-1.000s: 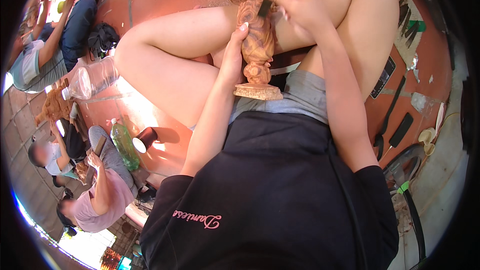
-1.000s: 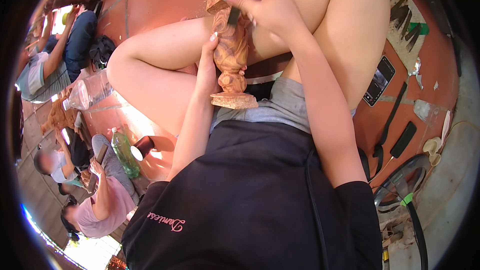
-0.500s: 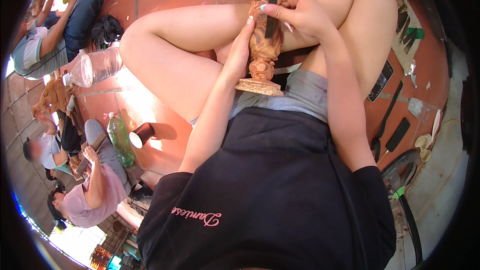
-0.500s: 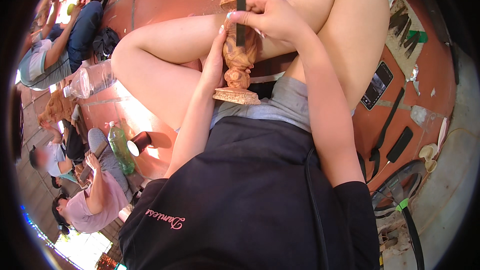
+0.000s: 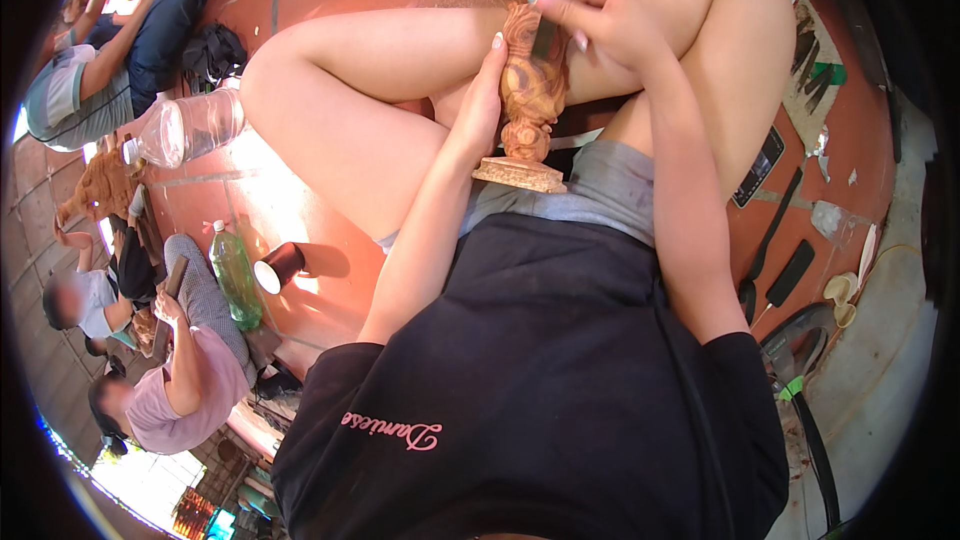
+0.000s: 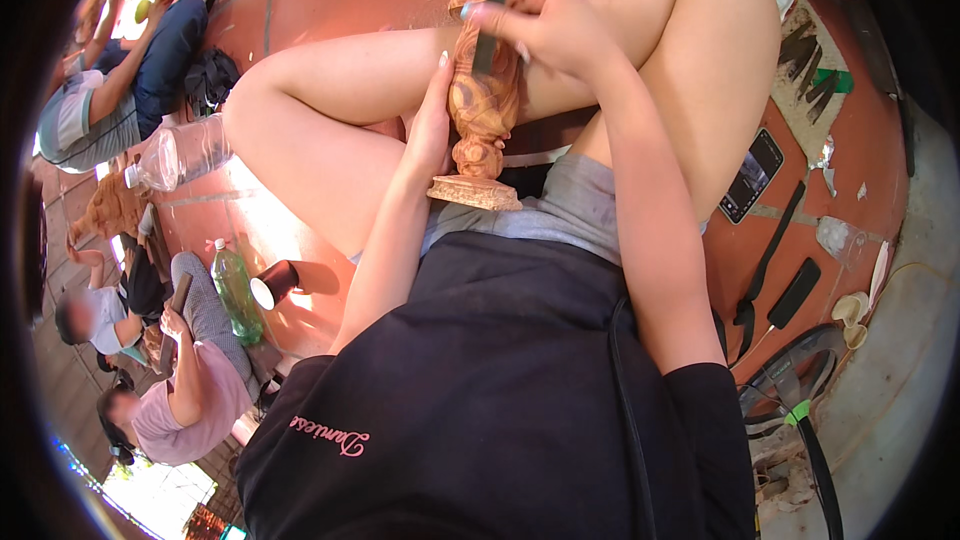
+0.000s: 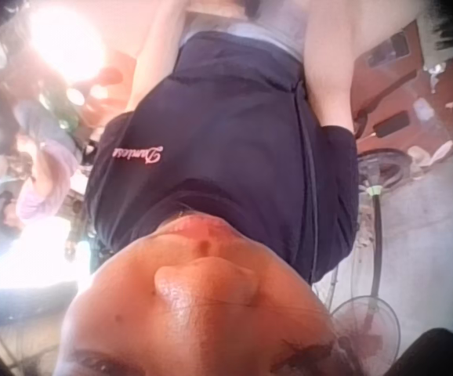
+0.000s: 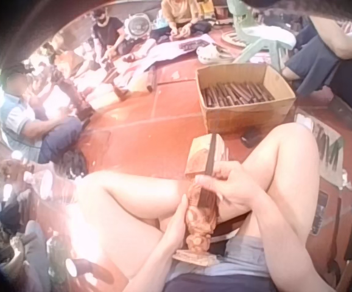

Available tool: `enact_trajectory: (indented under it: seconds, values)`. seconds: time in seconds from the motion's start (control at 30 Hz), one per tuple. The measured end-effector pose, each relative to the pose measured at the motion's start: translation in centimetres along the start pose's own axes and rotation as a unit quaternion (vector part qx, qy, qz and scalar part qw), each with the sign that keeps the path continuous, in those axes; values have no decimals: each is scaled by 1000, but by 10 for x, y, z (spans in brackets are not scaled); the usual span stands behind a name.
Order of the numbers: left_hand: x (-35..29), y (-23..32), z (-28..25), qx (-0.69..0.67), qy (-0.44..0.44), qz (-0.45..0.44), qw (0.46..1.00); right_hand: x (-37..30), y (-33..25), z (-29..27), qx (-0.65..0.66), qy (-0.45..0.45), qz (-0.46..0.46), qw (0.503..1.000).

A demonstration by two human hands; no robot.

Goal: The person carves a wooden figurine using a small chisel while sitting on the floor. They hold the wood steady with one hand and carefully shape the surface with the tool in the other.

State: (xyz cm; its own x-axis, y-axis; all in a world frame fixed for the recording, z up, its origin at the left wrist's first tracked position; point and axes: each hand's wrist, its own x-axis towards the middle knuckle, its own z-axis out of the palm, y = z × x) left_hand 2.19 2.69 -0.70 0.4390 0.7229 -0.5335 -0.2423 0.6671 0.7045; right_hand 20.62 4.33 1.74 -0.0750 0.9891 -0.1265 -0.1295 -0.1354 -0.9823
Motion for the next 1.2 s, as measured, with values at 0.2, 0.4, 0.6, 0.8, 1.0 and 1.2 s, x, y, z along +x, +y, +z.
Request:
enact_trajectory:
  seconds: [0.2,0.4,0.6,0.8,1.0,1.2]
  values:
    - [2,1,-2,-6,2,-13,1000,9,9,-3,20,129,-133,983]
    - [-4,4,3,21,3,3,1000,-8,-5,0,-105,-18,27,994]
    - [-1,4,2,27,4,3,1000,-7,-8,1,-31,-31,-5,999]
    - [-4,6,4,26,-1,26,999,5,-1,-5,-61,136,-114,982]
    - [-6,6,-4,23,-5,-7,1000,-13,-16,14,-73,-33,37,996]
    - [-6,1,-25,-5,-220,-17,975,-2,-16,2,16,112,-93,989]
